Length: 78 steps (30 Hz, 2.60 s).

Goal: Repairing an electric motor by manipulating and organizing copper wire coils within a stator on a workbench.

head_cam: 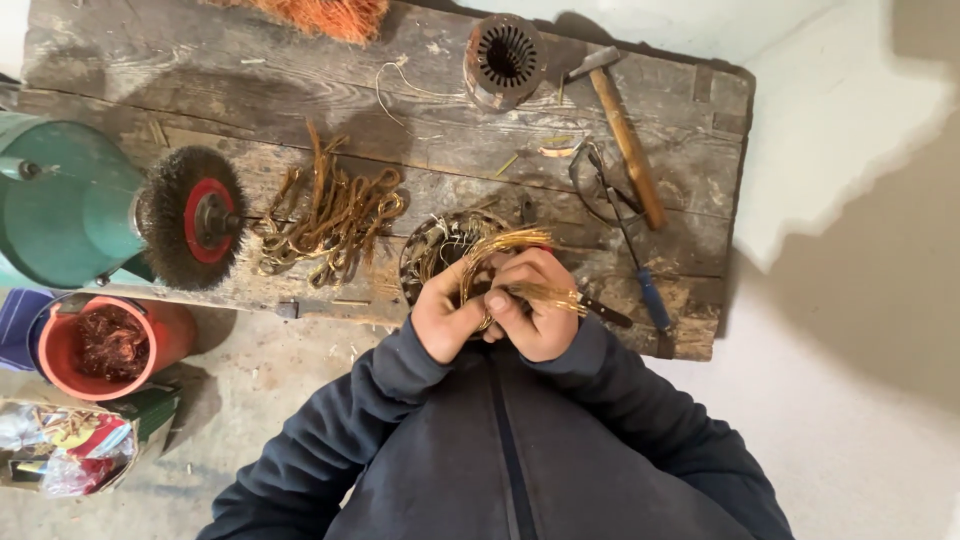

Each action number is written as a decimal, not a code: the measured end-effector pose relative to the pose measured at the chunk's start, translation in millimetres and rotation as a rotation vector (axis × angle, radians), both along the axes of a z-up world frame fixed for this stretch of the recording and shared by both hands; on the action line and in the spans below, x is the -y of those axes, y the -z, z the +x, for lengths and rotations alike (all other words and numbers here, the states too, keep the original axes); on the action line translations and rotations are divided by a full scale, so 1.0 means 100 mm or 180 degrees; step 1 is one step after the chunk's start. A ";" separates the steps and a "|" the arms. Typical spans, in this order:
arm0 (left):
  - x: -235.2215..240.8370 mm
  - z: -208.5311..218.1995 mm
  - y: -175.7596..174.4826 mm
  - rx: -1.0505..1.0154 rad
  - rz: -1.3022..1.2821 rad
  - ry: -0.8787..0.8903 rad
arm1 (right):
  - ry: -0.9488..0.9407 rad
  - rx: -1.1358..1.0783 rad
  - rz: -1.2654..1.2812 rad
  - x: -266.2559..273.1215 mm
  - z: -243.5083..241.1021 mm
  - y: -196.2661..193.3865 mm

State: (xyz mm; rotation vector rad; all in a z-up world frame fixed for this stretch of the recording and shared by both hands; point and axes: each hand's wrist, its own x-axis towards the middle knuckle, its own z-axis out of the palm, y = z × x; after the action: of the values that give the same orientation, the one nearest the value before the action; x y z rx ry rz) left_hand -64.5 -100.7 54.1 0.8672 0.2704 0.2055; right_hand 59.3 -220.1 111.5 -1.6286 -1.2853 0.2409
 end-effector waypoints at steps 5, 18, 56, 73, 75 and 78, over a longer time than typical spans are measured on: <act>0.00 -0.11 0.06 -0.0042 0.0012 0.0029 | -0.0165 0.0343 0.0174 0.04 0.02 -0.04; -0.05 -0.36 -0.25 0.0497 0.0817 0.0693 | -0.0242 -0.0179 -0.0175 0.31 0.03 0.02; -0.08 0.21 0.14 -0.0200 0.0925 0.1559 | -0.0597 -0.1615 0.0190 -0.03 0.44 0.03; -0.04 0.12 -0.14 0.0450 0.4458 -0.0136 | -0.0562 -0.3334 0.0928 -0.14 0.20 0.57; -0.08 0.13 -0.29 0.0452 0.5740 -0.0396 | 0.0137 -0.3796 0.1122 -0.15 0.19 0.58; -0.14 0.12 -0.41 0.0717 0.5710 -0.0672 | -0.0051 -0.3628 0.1090 -0.11 0.21 0.49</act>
State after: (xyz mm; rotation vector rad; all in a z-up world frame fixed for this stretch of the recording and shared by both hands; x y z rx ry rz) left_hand -52.3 -86.8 94.9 2.5636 -0.1272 0.7852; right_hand 80.4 -208.7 62.4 -0.8970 -0.4104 0.7747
